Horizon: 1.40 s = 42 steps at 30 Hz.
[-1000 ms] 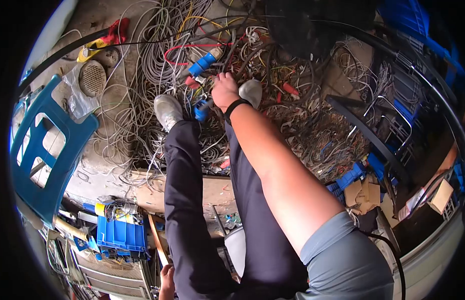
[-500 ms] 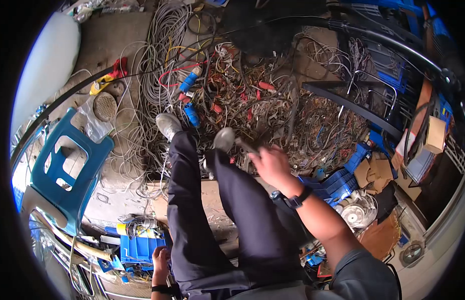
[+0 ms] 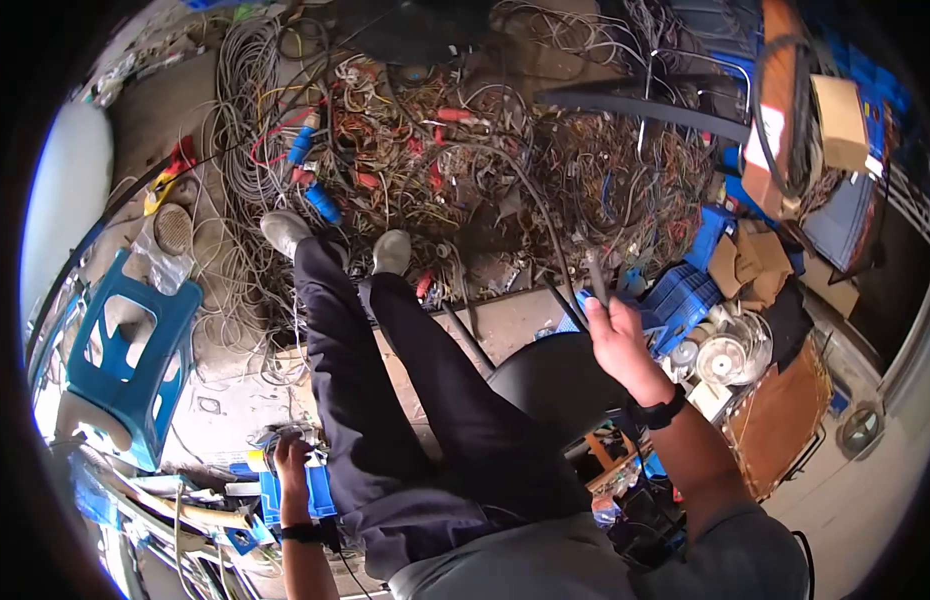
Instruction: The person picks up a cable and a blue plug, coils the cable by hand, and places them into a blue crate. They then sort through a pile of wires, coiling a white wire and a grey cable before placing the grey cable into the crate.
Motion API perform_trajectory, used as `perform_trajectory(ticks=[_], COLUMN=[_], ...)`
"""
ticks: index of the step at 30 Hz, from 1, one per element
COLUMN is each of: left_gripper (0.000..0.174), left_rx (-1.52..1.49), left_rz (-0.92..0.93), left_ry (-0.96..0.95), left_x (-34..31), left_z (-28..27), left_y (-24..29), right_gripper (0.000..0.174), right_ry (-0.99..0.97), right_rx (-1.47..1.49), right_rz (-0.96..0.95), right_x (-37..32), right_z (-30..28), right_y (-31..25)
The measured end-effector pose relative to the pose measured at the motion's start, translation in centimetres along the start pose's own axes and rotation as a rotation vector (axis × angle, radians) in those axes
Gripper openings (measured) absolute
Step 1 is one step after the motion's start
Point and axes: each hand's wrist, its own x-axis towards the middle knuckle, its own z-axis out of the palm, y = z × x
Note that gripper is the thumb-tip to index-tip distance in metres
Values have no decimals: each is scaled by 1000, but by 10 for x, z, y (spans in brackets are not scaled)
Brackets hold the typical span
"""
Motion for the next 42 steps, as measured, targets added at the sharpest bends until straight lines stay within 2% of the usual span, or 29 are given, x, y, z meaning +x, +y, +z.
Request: perform_trajectory(ticks=[2, 4, 6, 10, 13, 20, 22, 24, 25, 26, 27, 28, 30, 32, 34, 35, 36, 37, 38, 39, 40, 42], left_gripper=[25, 25, 24, 22, 20, 24, 18, 18, 23, 29, 34, 42, 73, 97, 86, 75, 65, 46, 46, 44, 42, 47], left_rx=[-30, -73, -68, -63, 83, 192, 169, 243, 158, 353, 441, 535, 477, 389, 271, 353, 433, 458, 468, 506, 544, 415], left_rz=[58, 144, 140, 125, 141, 192, 174, 279, 314, 461, 558, 744, 853, 911, 854, 863, 876, 938, 944, 970, 996, 1070], left_ry=[-2, -76, -87, -113, -25, -95, -87, -165, -234, -398, -497, -577, -698, -809, -809, -821, -831, -773, -776, -734, -690, -589], left_x=[-4, -3, -6, -11, -9, 0, -4, -5, -13, -30, -47, -67, -94, -104, -119, -118, -117, -126, -130, -133, -140, -159], left_z=[15, 20, 22, 27, 33, 68, 81, 91, 107, 128, 149, 173, 210, 230, 243, 240, 238, 239, 235, 229, 223, 219], left_y=[32, 43, 53, 70, 78, 120, 134, 144, 152, 181, 203, 229, 259, 268, 277, 280, 282, 290, 292, 293, 294, 302], right_gripper=[30, 25, 23, 21, 19, 21, 22, 19, 17, 16, 17, 17, 24, 22, 18, 24, 31, 34, 37, 37, 44, 62], right_ry=[111, 75, 92, 115, 131, 151, 155, 163, 164, 165, 118, 68, -63, -89, -127, -104, -58, -184, -307, -296, -273, -233], right_rx=[55, 199, 276, 358, 383, 494, 508, 450, 418, 387, 407, 428, 416, 449, 417, 446, 505, 468, 430, 435, 416, 380], right_rz=[-286, -290, -488, -576, -563, -555, -556, -520, -575, -629, -606, -581, -544, -642, -615, -784, -786, -783, -781, -788, -791, -863], right_x=[-5, -8, -6, -3, -2, 2, 3, 1, 0, -1, -5, -13, -29, -42, -56, -63, -67, -70, -71, -68, -64, -49], right_z=[5, 4, 9, 0, -4, -3, -4, -7, -8, -6, 0, 9, 22, 39, 51, 65, 65, 61, 58, 57, 54, 52], right_y=[-1, -6, 6, 6, 8, 17, 13, 7, 0, -8, -15, -23, -47, -67, -70, -78, -86, -89, -91, -92, -94, -92])
